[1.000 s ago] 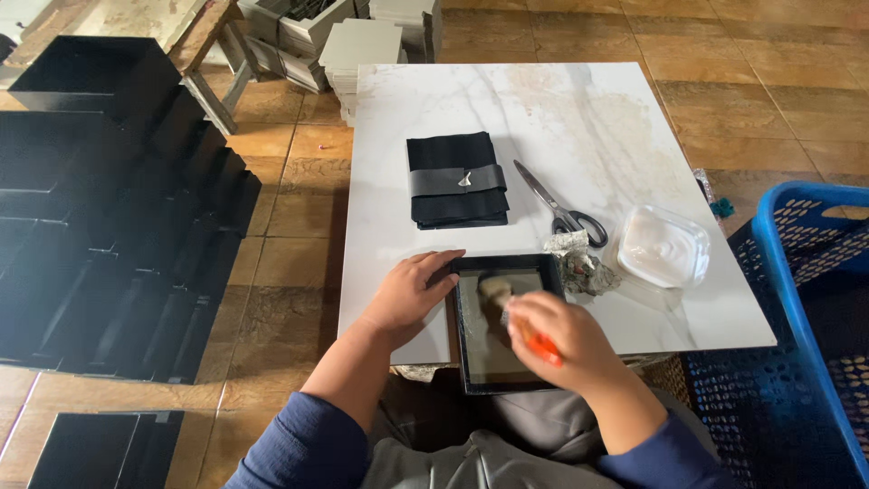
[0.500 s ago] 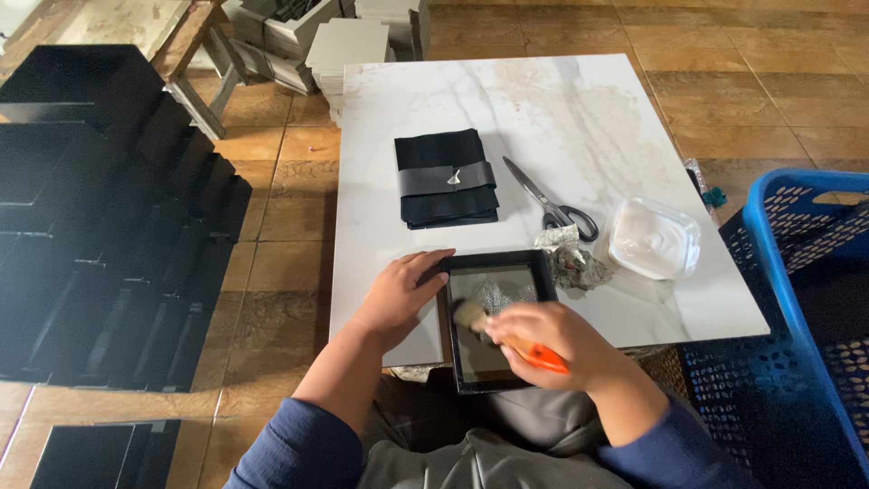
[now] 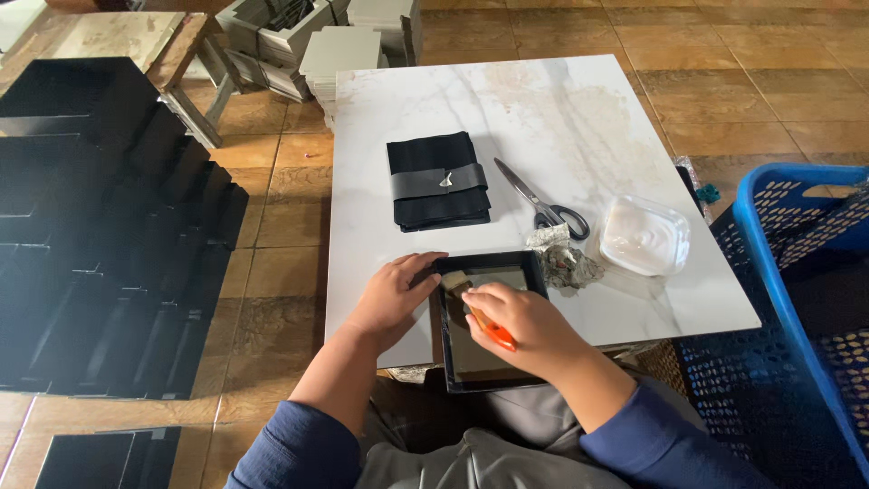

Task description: The person applies a white substance to the inside of a black box using a brush, then places a black fabric piece inside and smooths it down. They wipe the surface with a cloth and press the fabric into place.

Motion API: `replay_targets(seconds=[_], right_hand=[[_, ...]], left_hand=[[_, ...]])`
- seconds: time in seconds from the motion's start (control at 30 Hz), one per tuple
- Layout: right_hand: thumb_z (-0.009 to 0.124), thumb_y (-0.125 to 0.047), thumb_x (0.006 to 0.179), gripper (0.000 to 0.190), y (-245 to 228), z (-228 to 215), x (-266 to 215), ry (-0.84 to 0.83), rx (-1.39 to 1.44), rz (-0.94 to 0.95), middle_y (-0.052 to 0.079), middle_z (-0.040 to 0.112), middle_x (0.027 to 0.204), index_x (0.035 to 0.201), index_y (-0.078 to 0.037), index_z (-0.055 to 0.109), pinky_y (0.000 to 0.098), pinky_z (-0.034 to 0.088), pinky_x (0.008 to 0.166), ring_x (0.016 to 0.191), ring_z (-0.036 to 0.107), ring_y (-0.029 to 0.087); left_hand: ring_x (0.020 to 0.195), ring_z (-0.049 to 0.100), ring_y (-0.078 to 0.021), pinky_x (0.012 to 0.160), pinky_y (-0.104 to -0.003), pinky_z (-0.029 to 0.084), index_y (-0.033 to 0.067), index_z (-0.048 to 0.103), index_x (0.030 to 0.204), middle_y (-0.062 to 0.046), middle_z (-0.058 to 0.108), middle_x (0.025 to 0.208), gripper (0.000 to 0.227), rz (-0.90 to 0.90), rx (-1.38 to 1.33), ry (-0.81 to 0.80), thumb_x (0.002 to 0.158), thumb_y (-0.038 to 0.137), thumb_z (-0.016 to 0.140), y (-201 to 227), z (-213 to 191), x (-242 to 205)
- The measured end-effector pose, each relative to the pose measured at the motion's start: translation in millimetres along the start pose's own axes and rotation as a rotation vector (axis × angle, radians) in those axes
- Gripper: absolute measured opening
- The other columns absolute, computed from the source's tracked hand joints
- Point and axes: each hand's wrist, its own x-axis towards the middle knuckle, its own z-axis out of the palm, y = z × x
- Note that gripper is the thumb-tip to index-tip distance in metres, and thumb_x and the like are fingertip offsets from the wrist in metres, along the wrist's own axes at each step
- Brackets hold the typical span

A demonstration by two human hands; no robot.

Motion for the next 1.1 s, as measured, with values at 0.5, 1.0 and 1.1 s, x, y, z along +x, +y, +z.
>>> replay_targets(seconds=[0.5, 1.0, 1.1], right_hand=[[0.063, -0.014, 0.069, 0.019, 25, 18, -31, 0.231, 0.049, 0.190, 0.004, 0.065, 0.085, 0.087, -0.014, 0.066, 0.0322, 0.054, 0.061, 0.073, 0.066, 0.026], [0.050, -0.018, 0.083, 0.025, 0, 9, -8, 0.054, -0.230, 0.153, 0.009, 0.063, 0.084, 0.095, -0.001, 0.063, 0.0275, 0.052, 0.046, 0.057, 0.062, 0.019], [0.044, -0.019, 0.087, 0.027, -4, 12, -1, 0.022, -0.264, 0.155, 0.015, 0.062, 0.079, 0.090, 0.003, 0.060, 0.0244, 0.047, 0.034, 0.047, 0.058, 0.018]], left_hand=[[0.091, 0.059, -0.0360, 0.080, -0.045, 0.047, 0.0167, 0.055, 0.113, -0.012, 0.062, 0.097, 0.037, -0.036, 0.013, 0.030, 0.080, 0.032, 0.055, -3, 1, 1], [0.067, 0.048, -0.0179, 0.062, -0.028, 0.036, 0.0090, 0.048, 0.065, -0.004, 0.052, 0.070, 0.014, -0.115, -0.182, 0.272, 0.077, 0.013, 0.054, -9, 6, -1], [0.062, 0.047, -0.0195, 0.059, -0.030, 0.035, 0.0097, 0.046, 0.062, -0.004, 0.050, 0.062, 0.017, -0.016, -0.098, 0.283, 0.074, 0.015, 0.056, -23, 12, 3]])
